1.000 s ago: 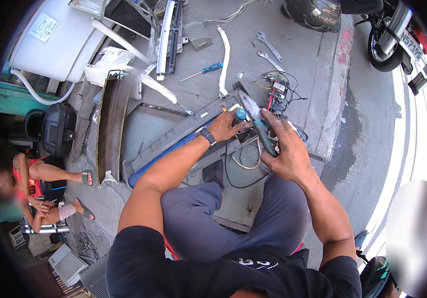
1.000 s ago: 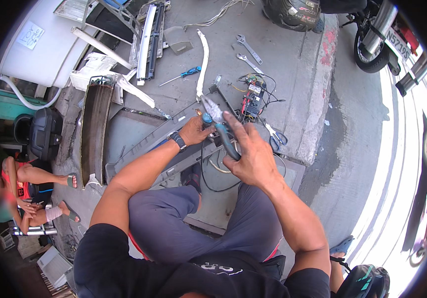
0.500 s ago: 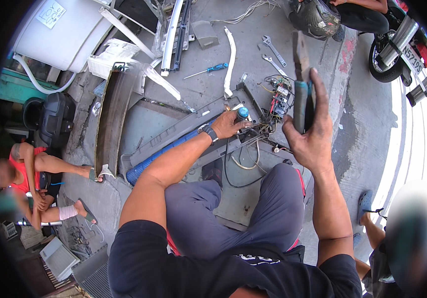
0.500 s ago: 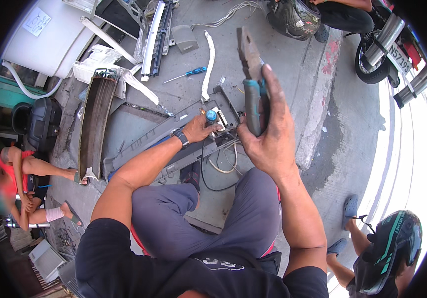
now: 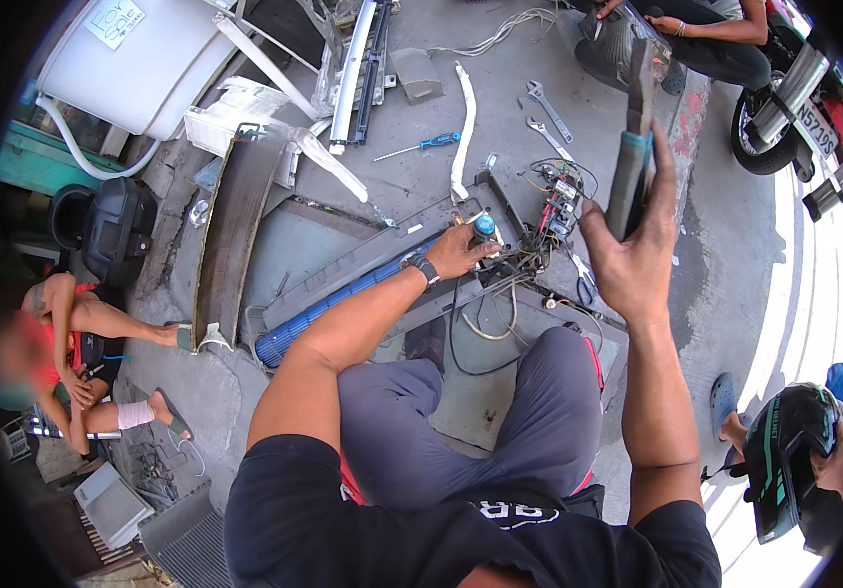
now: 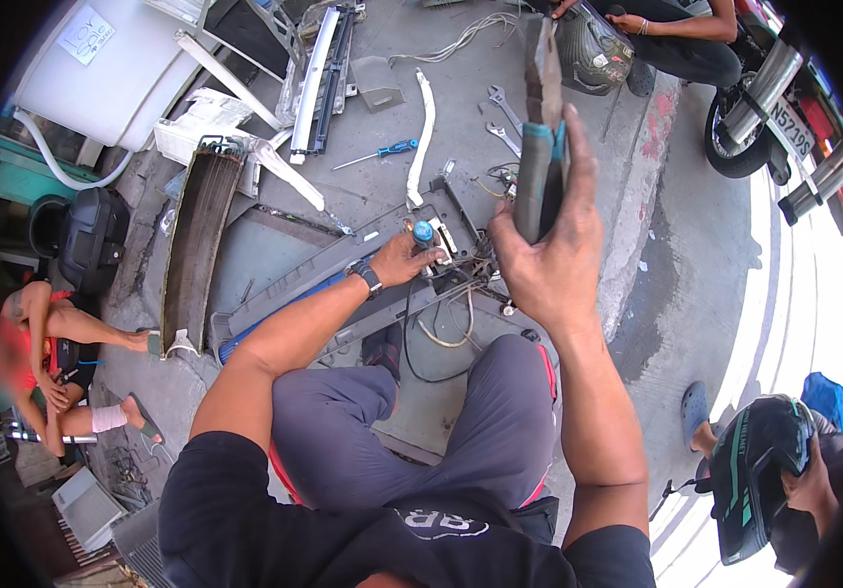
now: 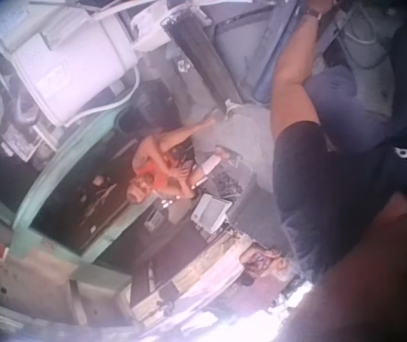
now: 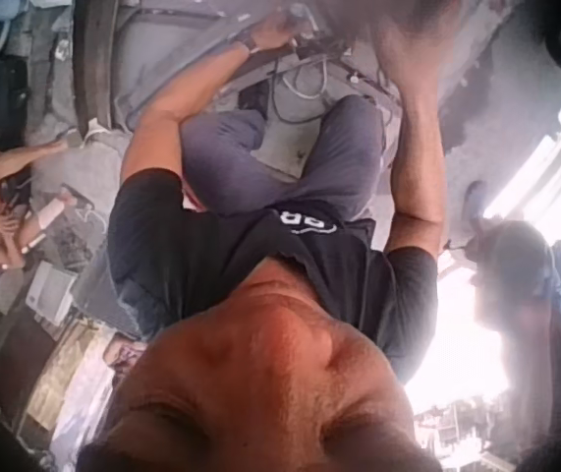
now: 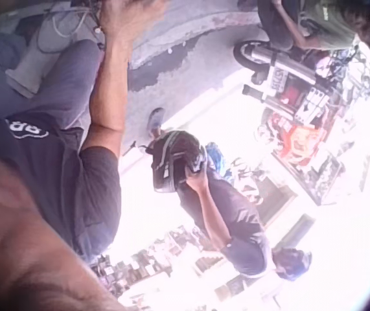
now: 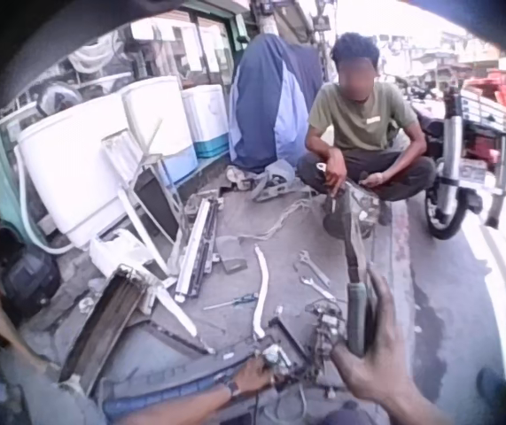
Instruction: The person disassembles an air conditioning unit by hand and using a screwdriver, removing plastic housing, the internal fan roller, and the control circuit components.
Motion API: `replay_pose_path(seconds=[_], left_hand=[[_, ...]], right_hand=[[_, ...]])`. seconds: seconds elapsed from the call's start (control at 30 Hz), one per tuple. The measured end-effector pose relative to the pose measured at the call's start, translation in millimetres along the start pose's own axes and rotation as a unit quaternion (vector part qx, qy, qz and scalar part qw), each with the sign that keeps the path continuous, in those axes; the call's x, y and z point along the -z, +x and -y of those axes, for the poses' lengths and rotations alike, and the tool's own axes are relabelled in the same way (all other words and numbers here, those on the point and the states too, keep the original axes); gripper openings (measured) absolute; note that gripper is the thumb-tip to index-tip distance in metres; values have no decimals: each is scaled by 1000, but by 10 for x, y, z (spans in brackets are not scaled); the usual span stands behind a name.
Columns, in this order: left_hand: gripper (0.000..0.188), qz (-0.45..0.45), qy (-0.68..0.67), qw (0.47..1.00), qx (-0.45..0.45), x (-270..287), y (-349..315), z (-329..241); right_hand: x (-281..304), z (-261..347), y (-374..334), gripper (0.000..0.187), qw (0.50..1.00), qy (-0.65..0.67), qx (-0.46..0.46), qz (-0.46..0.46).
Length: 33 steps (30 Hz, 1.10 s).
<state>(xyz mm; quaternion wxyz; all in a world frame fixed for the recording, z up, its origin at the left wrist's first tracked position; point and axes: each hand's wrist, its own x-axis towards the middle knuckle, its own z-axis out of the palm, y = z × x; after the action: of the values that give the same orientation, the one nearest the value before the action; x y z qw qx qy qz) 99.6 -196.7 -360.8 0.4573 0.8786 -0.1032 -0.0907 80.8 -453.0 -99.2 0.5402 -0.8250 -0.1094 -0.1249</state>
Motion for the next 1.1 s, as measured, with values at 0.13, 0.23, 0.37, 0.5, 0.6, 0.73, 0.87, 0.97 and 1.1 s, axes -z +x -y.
replay_pose_path(seconds=[0.13, 0.23, 0.37, 0.5, 0.6, 0.73, 0.87, 0.97, 1.1], left_hand=[[36, 11, 68, 997, 20, -23, 90, 17], [37, 2, 6, 1000, -15, -89, 131, -66], [38, 11, -13, 998, 59, -64, 28, 148], [41, -44, -76, 996, 10, -3, 109, -19], [41, -82, -111, 990, 31, -12, 61, 183], [37, -79, -93, 991, 54, -20, 107, 125], [27, 13, 41, 986, -162, -176, 22, -277], [27, -73, -116, 990, 37, -54, 31, -131], [29, -151, -280, 945, 82, 157, 149, -3]], right_hand=[[-40, -100, -20, 88, 979, 50, 133, -148], [-448, -882, -307, 87, 908, -291, -12, 302], [-460, -676, -296, 81, 965, -167, -8, 204], [-229, -424, -94, 73, 998, -44, 2, 36], [-191, -381, -165, 73, 998, -36, -39, 41], [-243, -580, -414, 74, 994, -33, -91, 56], [-271, -917, -619, 78, 993, -72, -70, 67], [-293, -972, -707, 79, 990, -57, -91, 89], [-337, -1090, -767, 78, 990, -54, -109, 73]])
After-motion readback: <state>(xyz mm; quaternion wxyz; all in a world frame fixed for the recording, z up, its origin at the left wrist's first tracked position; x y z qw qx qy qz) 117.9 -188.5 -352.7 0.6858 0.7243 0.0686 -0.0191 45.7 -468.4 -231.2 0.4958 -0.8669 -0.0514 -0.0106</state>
